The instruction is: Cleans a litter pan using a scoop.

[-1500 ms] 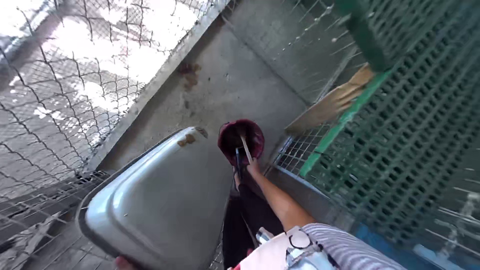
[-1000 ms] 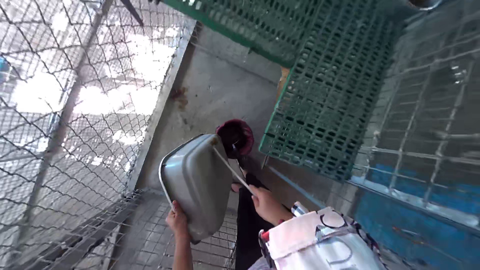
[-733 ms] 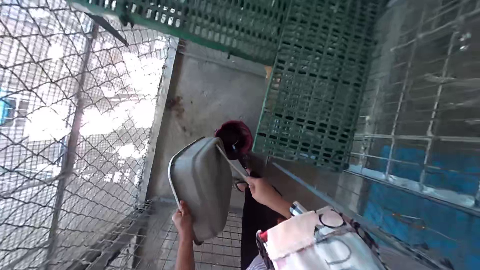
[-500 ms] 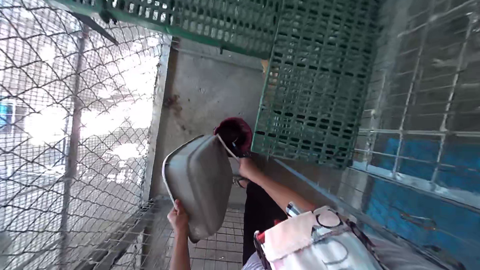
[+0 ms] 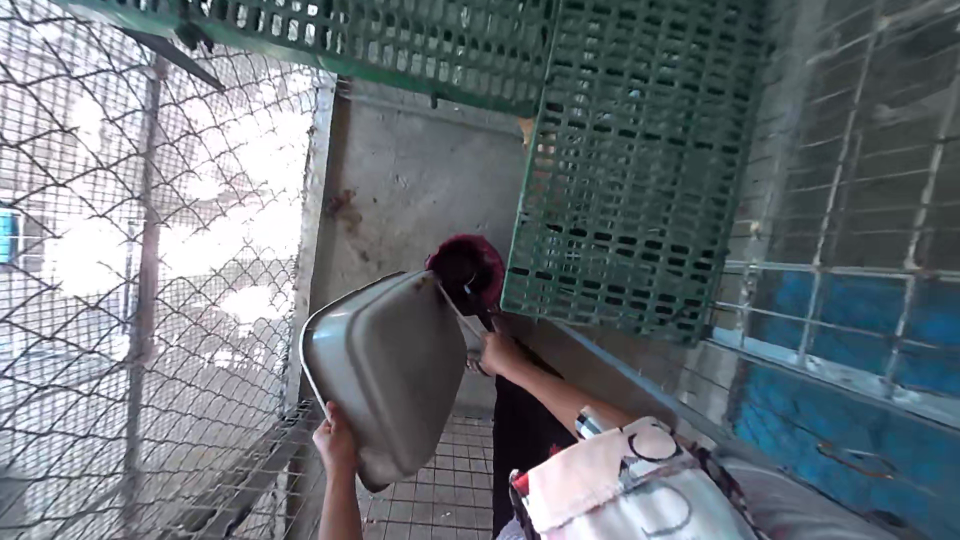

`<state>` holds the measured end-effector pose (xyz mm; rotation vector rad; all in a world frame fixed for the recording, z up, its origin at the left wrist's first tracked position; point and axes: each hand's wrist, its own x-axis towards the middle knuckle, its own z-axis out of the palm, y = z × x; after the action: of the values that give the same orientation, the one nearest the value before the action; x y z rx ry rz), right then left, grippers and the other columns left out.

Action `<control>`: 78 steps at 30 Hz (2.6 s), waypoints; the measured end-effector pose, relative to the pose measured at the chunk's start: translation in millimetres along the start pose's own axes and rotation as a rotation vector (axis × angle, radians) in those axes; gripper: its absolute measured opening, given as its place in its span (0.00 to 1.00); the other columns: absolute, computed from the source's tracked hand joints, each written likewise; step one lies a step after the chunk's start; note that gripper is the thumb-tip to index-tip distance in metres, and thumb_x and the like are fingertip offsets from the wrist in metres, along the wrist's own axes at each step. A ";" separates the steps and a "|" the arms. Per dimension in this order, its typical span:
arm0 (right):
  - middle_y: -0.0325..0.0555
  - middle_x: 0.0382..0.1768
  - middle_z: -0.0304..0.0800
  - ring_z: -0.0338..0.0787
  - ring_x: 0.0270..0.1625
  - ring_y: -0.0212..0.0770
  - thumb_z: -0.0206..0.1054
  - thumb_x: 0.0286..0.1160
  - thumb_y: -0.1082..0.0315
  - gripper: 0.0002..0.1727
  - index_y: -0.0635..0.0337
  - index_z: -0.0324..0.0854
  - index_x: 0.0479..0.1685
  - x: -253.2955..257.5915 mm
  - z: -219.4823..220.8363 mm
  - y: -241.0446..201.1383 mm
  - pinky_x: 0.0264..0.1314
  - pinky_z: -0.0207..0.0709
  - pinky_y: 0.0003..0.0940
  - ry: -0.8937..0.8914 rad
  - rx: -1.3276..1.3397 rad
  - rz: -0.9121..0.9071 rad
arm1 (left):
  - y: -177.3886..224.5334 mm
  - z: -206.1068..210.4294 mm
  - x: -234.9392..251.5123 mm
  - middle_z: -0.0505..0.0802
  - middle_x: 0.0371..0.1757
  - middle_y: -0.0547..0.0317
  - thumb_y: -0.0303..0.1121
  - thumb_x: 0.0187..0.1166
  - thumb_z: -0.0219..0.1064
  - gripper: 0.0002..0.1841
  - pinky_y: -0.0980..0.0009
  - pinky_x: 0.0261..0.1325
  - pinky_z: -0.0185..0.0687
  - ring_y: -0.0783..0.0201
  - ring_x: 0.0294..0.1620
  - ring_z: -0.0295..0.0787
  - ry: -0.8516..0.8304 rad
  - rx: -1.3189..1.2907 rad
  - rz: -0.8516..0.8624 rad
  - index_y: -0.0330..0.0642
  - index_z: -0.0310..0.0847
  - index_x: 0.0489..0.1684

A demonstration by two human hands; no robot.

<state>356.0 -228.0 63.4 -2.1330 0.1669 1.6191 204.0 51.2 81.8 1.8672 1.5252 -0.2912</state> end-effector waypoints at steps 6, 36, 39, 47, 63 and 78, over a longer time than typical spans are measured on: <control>0.68 0.70 0.84 0.84 0.74 0.62 0.59 0.85 0.68 0.21 0.70 0.77 0.72 68.7 -12.3 -19.5 0.75 0.75 0.62 0.032 0.035 0.043 | 3.8 -15.1 29.1 0.83 0.26 0.51 0.54 0.95 0.43 0.35 0.56 0.40 0.82 0.63 0.27 0.82 -0.022 0.074 -0.026 0.27 0.80 0.35; 0.68 0.77 0.78 0.77 0.81 0.62 0.62 0.83 0.70 0.27 0.68 0.71 0.82 128.9 45.0 46.4 0.84 0.68 0.58 0.001 0.239 0.083 | 12.7 -6.1 2.8 0.78 0.19 0.63 0.50 0.96 0.43 0.32 0.70 0.33 0.78 0.75 0.21 0.78 0.087 0.053 -0.011 0.31 0.77 0.28; 0.69 0.75 0.79 0.80 0.78 0.62 0.62 0.82 0.72 0.28 0.70 0.69 0.81 114.8 29.2 44.3 0.81 0.71 0.58 0.027 0.277 0.117 | 5.6 -6.6 6.0 0.77 0.18 0.65 0.49 0.95 0.44 0.31 0.72 0.30 0.77 0.76 0.19 0.76 0.086 0.038 0.003 0.32 0.77 0.25; 0.67 0.76 0.79 0.79 0.80 0.59 0.53 0.89 0.71 0.26 0.68 0.69 0.84 35.7 -11.8 18.7 0.85 0.69 0.53 0.184 0.167 -0.051 | 4.2 -6.0 5.6 0.77 0.18 0.62 0.47 0.96 0.45 0.31 0.69 0.31 0.77 0.74 0.20 0.76 0.067 0.090 0.039 0.30 0.76 0.25; 0.73 0.67 0.83 0.84 0.72 0.69 0.65 0.78 0.72 0.23 0.70 0.78 0.72 107.5 -59.3 1.2 0.74 0.74 0.68 -0.047 -0.232 -0.021 | 5.6 -9.4 16.4 0.75 0.16 0.71 0.38 0.85 0.53 0.21 0.78 0.27 0.73 0.83 0.17 0.73 -0.023 0.057 0.276 0.32 0.75 0.21; 0.66 0.81 0.75 0.72 0.86 0.58 0.52 0.92 0.66 0.27 0.66 0.66 0.86 31.6 -30.0 18.5 0.90 0.60 0.53 0.149 0.081 -0.012 | 0.3 -33.7 76.0 0.82 0.31 0.53 0.51 0.96 0.40 0.33 0.65 0.45 0.80 0.73 0.30 0.79 0.068 0.087 0.039 0.23 0.79 0.45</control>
<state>385.3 -251.7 34.8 -2.1877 0.2616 1.4222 217.4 131.1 63.0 1.9912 1.5419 -0.2831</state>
